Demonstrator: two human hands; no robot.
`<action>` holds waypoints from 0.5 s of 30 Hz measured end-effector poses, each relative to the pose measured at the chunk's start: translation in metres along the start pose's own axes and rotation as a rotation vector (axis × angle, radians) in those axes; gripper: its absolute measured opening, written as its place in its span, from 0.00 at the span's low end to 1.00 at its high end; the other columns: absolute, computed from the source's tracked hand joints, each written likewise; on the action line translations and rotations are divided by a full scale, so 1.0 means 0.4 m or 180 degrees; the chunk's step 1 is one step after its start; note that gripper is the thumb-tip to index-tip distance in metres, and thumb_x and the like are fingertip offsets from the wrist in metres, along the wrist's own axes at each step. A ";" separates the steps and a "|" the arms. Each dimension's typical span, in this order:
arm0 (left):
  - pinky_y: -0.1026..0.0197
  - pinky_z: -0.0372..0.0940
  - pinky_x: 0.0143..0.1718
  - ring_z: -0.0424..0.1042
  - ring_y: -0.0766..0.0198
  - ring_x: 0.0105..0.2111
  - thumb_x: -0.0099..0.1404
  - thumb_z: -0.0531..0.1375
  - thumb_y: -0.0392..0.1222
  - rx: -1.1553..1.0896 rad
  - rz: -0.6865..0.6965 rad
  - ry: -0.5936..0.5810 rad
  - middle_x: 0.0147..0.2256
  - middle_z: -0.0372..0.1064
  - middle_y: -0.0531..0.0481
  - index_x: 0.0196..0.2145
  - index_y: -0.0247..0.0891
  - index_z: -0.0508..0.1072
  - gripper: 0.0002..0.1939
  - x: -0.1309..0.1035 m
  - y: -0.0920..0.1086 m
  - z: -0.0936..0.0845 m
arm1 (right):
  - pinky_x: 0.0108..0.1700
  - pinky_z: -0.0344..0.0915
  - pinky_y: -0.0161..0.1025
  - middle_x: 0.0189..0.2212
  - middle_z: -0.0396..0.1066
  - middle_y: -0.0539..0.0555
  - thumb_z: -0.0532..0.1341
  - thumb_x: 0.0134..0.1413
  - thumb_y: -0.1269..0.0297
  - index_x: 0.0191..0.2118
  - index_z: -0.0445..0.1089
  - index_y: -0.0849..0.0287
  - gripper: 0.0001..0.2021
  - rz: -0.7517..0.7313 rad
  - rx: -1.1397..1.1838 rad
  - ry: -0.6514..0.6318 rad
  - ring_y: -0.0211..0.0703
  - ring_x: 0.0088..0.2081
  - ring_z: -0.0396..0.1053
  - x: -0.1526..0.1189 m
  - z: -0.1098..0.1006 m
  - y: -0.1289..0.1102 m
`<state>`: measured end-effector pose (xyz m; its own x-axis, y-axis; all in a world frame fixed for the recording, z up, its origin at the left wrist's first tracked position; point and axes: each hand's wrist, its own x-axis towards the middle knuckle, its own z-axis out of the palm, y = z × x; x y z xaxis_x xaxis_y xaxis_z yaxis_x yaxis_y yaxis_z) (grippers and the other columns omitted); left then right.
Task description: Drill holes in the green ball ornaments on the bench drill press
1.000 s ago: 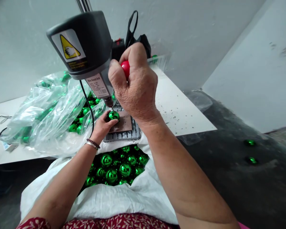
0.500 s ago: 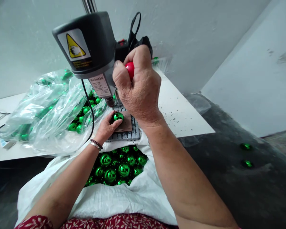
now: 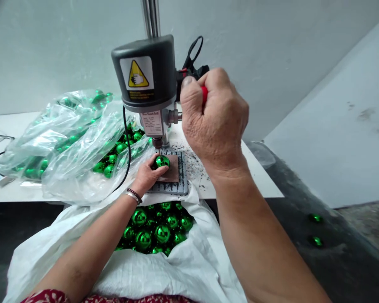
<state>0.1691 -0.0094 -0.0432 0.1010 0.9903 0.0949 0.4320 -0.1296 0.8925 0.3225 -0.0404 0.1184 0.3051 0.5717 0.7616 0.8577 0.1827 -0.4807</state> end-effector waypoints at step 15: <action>0.57 0.65 0.45 0.71 0.58 0.41 0.54 0.67 0.40 0.0173 0.0463 0.0060 0.40 0.75 0.48 0.46 0.39 0.74 0.21 0.004 -0.032 0.011 | 0.35 0.51 0.35 0.24 0.61 0.48 0.51 0.61 0.48 0.35 0.71 0.63 0.22 0.0553 0.0093 -0.0681 0.26 0.26 0.53 0.167 0.032 -0.021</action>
<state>0.1679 -0.0064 -0.0565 0.1495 0.9616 0.2302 0.4620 -0.2738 0.8436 0.3305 0.0063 0.1677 0.3496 0.7520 0.5589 0.7868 0.0883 -0.6109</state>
